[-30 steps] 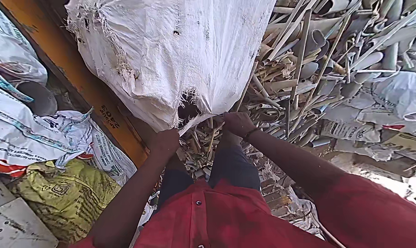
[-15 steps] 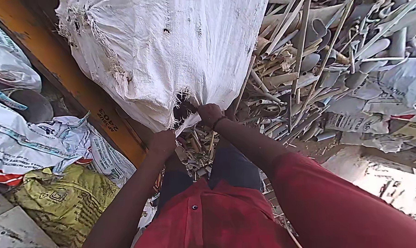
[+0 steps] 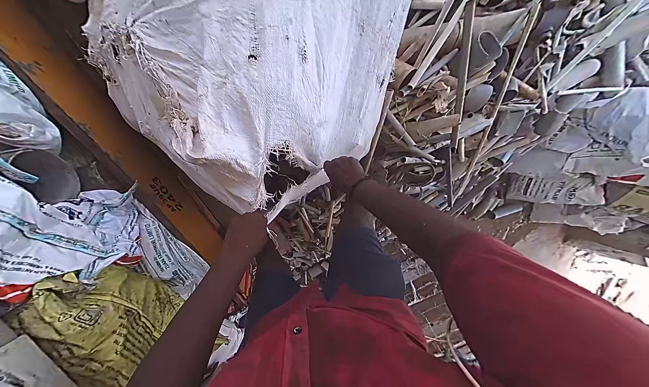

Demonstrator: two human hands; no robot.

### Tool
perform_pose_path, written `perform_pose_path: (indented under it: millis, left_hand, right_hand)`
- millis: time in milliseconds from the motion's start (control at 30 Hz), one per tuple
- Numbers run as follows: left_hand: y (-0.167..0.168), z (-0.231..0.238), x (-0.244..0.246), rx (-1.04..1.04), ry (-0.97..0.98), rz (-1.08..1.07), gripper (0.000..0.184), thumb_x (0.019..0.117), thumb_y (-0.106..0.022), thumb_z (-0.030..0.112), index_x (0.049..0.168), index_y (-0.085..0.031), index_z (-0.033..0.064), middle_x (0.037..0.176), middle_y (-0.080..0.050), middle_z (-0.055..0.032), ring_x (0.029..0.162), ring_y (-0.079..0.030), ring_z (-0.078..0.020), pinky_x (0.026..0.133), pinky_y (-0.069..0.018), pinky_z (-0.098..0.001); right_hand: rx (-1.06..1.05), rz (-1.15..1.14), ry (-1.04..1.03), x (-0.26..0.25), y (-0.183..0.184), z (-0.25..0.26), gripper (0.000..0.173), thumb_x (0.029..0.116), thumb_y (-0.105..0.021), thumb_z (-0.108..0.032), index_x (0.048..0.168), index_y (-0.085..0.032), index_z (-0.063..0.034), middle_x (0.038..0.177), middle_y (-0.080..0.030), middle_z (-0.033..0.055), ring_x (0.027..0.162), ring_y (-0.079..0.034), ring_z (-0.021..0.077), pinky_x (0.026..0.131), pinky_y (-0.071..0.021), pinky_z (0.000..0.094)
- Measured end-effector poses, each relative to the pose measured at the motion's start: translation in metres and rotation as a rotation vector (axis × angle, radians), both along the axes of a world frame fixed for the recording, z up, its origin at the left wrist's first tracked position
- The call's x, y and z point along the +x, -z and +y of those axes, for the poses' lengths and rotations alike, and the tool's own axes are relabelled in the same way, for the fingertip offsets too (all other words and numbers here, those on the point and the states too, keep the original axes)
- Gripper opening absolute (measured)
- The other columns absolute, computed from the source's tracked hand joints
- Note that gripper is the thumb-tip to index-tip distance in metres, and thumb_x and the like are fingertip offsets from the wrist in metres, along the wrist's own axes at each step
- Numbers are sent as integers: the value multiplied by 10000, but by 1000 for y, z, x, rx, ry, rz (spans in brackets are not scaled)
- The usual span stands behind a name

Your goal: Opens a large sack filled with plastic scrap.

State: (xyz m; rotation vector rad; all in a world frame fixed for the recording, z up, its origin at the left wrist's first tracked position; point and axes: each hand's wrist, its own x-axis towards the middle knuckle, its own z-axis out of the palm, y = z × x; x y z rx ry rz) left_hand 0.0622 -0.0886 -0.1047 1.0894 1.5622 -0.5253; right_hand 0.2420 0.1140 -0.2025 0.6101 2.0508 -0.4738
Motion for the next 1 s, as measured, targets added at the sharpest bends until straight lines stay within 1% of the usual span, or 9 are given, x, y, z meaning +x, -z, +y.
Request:
perform_pose_path:
  millis: [100, 167, 267, 367, 433, 533, 700, 867, 1000]
  left_hand:
    - [-1, 3, -2, 4, -12, 1, 242, 1054, -516, 167, 1141, -669, 2, 1121, -692, -219, 1078, -682, -406, 892, -539, -583]
    - [-6, 2, -3, -14, 6, 1, 239, 1051, -505, 156, 1155, -657, 4, 1133, -692, -223, 1093, -679, -407, 899, -536, -585]
    - [-7, -4, -10, -1, 23, 11, 266, 1043, -495, 128, 1187, -677, -1, 1195, -682, -218, 1115, -669, -408, 897, -532, -586]
    - [-5, 2, 0, -55, 10, 18, 264, 1042, -510, 154, 1192, -660, -2, 1190, -682, -228, 1128, -664, -416, 907, -528, -590]
    - [-1, 14, 8, -118, 11, 24, 298, 1050, -492, 148, 1236, -642, -30, 1262, -654, -246, 1178, -640, -430, 948, -512, -609]
    - [2, 18, 17, -137, 37, 39, 301, 1044, -486, 134, 1247, -660, -6, 1311, -639, -232, 1201, -626, -433, 955, -506, -620]
    - [9, 17, 16, -117, 71, 75, 326, 1058, -488, 188, 1314, -660, 80, 1308, -660, -194, 1180, -651, -405, 923, -526, -618]
    - [1, 26, 23, -166, 121, 23, 298, 1046, -474, 110, 1219, -669, -33, 1317, -637, -229, 1200, -635, -418, 960, -520, -593]
    - [4, 21, 24, -133, 119, 16, 292, 1042, -469, 101, 1187, -679, -43, 1295, -645, -232, 1182, -643, -413, 963, -518, -585]
  right_hand:
    - [50, 23, 32, 49, -14, 16, 154, 1016, -528, -98, 1092, -640, -23, 954, -690, 215, 927, -702, 426, 723, -548, 589]
    - [163, -26, 96, 77, -25, 26, 176, 1019, -526, -127, 1035, -645, 2, 930, -691, 232, 899, -708, 440, 700, -547, 599]
    - [260, -195, 213, 122, -49, 68, 208, 1000, -559, -133, 1027, -672, 40, 1000, -697, 285, 963, -686, 499, 755, -519, 679]
    - [250, -100, 229, 146, -69, 82, 369, 1071, -472, -273, 996, -663, 33, 972, -700, 287, 955, -694, 496, 751, -514, 675]
    - [188, 47, 238, 126, -60, 73, 413, 1093, -409, -316, 998, -663, -4, 996, -693, 234, 990, -693, 435, 769, -532, 620]
    - [-26, 245, 292, 76, -40, 27, 336, 1092, -449, -244, 1100, -662, 16, 1112, -672, 227, 1112, -659, 394, 951, -521, 559]
    - [-194, 158, 300, 35, -21, -24, 303, 1101, -431, -275, 1193, -585, -31, 1026, -684, 212, 976, -699, 415, 819, -549, 589]
    - [-208, 83, 249, 42, 10, -18, 339, 1095, -433, -316, 1191, -586, -29, 999, -698, 221, 982, -699, 429, 825, -536, 610]
    - [-189, 60, 299, 37, 23, -14, 425, 1116, -357, -374, 1161, -592, -23, 1017, -693, 225, 1009, -694, 425, 836, -531, 600]
